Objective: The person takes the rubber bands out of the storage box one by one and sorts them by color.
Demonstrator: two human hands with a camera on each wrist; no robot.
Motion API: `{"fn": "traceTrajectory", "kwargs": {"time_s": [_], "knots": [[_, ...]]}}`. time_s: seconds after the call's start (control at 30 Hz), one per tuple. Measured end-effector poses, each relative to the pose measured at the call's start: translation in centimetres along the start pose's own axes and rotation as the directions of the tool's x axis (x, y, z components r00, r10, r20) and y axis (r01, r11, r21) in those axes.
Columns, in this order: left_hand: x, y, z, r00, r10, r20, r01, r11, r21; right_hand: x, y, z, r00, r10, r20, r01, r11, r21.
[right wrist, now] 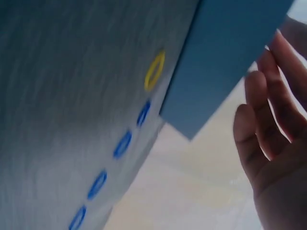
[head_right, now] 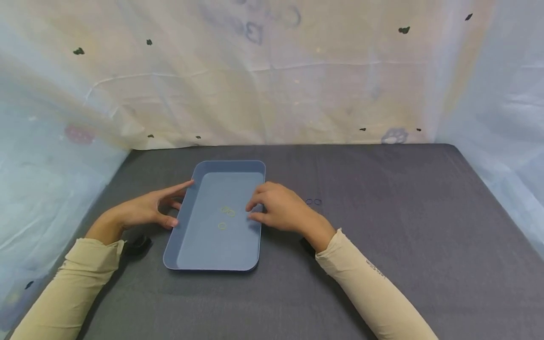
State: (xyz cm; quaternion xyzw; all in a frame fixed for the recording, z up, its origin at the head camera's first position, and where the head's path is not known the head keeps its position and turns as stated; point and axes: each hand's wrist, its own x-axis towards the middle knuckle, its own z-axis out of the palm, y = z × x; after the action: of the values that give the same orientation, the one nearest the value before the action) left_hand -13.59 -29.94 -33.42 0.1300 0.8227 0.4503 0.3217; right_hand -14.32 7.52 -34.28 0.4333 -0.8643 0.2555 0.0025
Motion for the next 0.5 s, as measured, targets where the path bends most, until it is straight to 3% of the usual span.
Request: {"fn": "traceTrajectory", "kwargs": {"time_s": [0.2, 0.5], "knots": [[0.1, 0.1, 0.2, 1.0, 0.001, -0.004, -0.001, 1.0, -0.001, 0.4, -0.5, 1.5, 0.998, -0.023, -0.066, 0.026, 0.999, 0.035], [0.1, -0.3, 0.1, 1.0, -0.02, -0.011, 0.02, 1.0, -0.004, 1.1, -0.8, 2.5, 0.983, 0.082, -0.165, -0.087, 0.996, -0.025]]}}
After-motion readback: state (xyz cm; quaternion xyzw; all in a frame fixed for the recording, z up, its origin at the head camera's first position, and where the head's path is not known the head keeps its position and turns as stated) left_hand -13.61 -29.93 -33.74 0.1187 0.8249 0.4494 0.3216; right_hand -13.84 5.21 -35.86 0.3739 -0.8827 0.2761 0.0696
